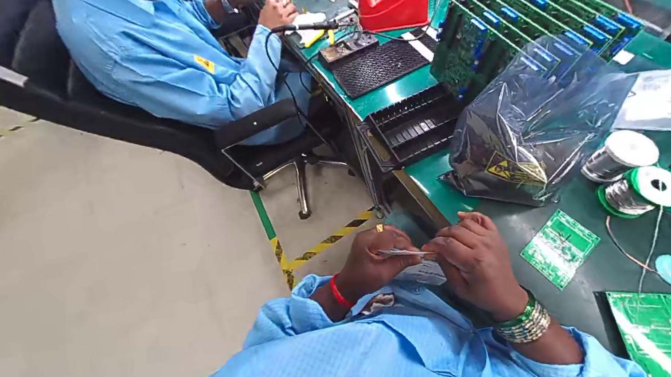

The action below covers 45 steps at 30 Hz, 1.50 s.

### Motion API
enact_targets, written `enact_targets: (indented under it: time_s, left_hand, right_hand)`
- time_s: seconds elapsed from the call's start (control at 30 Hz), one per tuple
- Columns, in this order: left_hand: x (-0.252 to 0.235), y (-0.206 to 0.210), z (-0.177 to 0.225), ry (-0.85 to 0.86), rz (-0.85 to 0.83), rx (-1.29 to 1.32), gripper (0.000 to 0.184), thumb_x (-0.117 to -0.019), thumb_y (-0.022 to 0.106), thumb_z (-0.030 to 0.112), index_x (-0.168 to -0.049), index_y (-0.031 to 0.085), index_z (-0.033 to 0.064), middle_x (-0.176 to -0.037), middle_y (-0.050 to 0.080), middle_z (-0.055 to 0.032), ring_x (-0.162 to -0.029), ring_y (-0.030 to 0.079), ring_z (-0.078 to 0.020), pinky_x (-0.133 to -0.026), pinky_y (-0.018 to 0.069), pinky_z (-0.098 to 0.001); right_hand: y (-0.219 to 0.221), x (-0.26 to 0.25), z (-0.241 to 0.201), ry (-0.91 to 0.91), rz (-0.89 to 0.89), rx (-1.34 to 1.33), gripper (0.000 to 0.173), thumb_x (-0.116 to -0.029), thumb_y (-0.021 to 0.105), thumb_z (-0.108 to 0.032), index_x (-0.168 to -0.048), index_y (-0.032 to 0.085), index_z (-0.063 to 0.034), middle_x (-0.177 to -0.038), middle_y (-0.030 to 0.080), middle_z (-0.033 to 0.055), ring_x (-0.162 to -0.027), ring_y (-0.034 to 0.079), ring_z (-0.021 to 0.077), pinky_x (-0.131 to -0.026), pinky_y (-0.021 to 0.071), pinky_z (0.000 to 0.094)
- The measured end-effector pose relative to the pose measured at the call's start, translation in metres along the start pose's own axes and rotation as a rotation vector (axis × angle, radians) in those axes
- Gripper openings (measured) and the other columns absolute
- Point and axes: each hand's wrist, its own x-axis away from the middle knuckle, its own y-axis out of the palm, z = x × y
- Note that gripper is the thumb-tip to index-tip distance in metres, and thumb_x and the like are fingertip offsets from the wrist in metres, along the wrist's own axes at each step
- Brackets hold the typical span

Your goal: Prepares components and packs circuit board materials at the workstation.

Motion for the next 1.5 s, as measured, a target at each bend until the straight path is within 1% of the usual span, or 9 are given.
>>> enact_targets:
  time_s: [0.17,0.37,0.57,0.83,1.07,1.27,1.33,1.4,1.5]
  left_hand:
    - [0.001,-0.005,-0.004,0.076,0.034,-0.052,0.011,-0.0912,0.073,0.009,-0.088,0.070,-0.0009,-0.089,0.072,-0.0059,-0.096,0.067,-0.0048,-0.091,0.0534,-0.0212]
    - [-0.002,-0.010,0.002,0.126,0.035,-0.136,0.011,-0.0888,0.073,0.006,-0.085,0.071,-0.0037,-0.086,0.074,-0.0100,-0.091,0.069,-0.0083,-0.088,0.0542,-0.0216]
    - [0.015,-0.019,-0.001,-0.117,-0.006,0.152,0.014,-0.0889,0.074,0.009,-0.091,0.071,-0.0047,-0.096,0.073,-0.0027,-0.100,0.065,-0.0005,-0.093,0.0515,-0.0204]
    - [0.026,-0.017,-0.007,0.004,0.166,0.150,0.005,-0.0892,0.073,0.006,-0.090,0.071,0.0012,-0.097,0.072,0.0013,-0.101,0.065,-0.0001,-0.093,0.0524,-0.0209]
    - [0.022,-0.025,0.005,-0.140,0.003,0.018,0.028,-0.0882,0.078,0.027,-0.103,0.074,0.0034,-0.107,0.074,0.0006,-0.108,0.065,-0.0026,-0.098,0.0537,-0.0254]
    - [0.036,-0.013,-0.005,-0.187,0.145,0.124,0.014,-0.0915,0.075,0.028,-0.104,0.075,0.0353,-0.106,0.073,0.0206,-0.099,0.068,0.0040,-0.089,0.0568,-0.0185]
    - [0.030,-0.014,0.002,-0.145,0.128,0.205,0.021,-0.0927,0.075,0.025,-0.111,0.075,0.0364,-0.110,0.073,0.0202,-0.101,0.068,0.0034,-0.091,0.0564,-0.0179]
    - [0.019,-0.016,0.009,-0.073,0.067,0.276,0.021,-0.0952,0.072,0.024,-0.113,0.074,0.0358,-0.112,0.073,0.0192,-0.104,0.067,0.0020,-0.094,0.0552,-0.0190]
    - [0.002,-0.013,0.018,0.027,-0.002,0.349,0.018,-0.0966,0.070,0.024,-0.111,0.074,0.0335,-0.112,0.073,0.0168,-0.105,0.068,-0.0016,-0.094,0.0556,-0.0223]
  right_hand:
    - [-0.006,-0.001,0.003,0.138,-0.121,-0.097,0.027,-0.0990,0.060,-0.037,-0.090,0.077,-0.0187,-0.087,0.073,0.0017,-0.086,0.070,0.0179,-0.101,0.0468,0.0513]
    - [0.006,-0.001,0.002,0.043,-0.124,-0.016,0.034,-0.1032,0.048,-0.036,-0.085,0.067,-0.0134,-0.079,0.068,0.0038,-0.082,0.068,0.0199,-0.091,0.0522,0.0427]
    - [0.008,0.001,-0.004,0.011,-0.095,-0.007,0.033,-0.1026,0.050,-0.035,-0.085,0.067,-0.0139,-0.080,0.069,0.0038,-0.082,0.067,0.0188,-0.087,0.0503,0.0395]
    - [-0.005,0.001,-0.003,0.124,-0.167,-0.097,0.029,-0.0993,0.056,-0.034,-0.095,0.077,-0.0137,-0.092,0.074,0.0057,-0.091,0.069,0.0207,-0.090,0.0507,0.0462]
    - [-0.004,0.001,-0.009,0.054,-0.043,-0.164,0.025,-0.1036,0.053,-0.024,-0.092,0.069,-0.0098,-0.091,0.071,0.0085,-0.097,0.068,0.0224,-0.097,0.0506,0.0412]
    - [-0.018,-0.006,-0.018,0.072,0.016,-0.212,0.019,-0.0993,0.062,-0.021,-0.097,0.075,-0.0076,-0.092,0.074,0.0091,-0.093,0.070,0.0222,-0.099,0.0494,0.0459]
    - [-0.033,-0.006,-0.025,0.158,0.024,-0.292,0.038,-0.0958,0.070,-0.027,-0.117,0.069,0.0034,-0.110,0.074,0.0168,-0.106,0.069,0.0257,-0.102,0.0493,0.0470]
    - [-0.049,-0.002,-0.027,0.270,-0.017,-0.436,0.075,-0.0892,0.078,-0.034,-0.138,0.048,0.0149,-0.131,0.064,0.0256,-0.125,0.062,0.0276,-0.109,0.0485,0.0425]
    - [-0.058,0.012,-0.032,0.380,-0.173,-0.525,0.091,-0.0815,0.084,-0.036,-0.145,0.043,0.0142,-0.130,0.066,0.0215,-0.123,0.064,0.0248,-0.105,0.0523,0.0420]
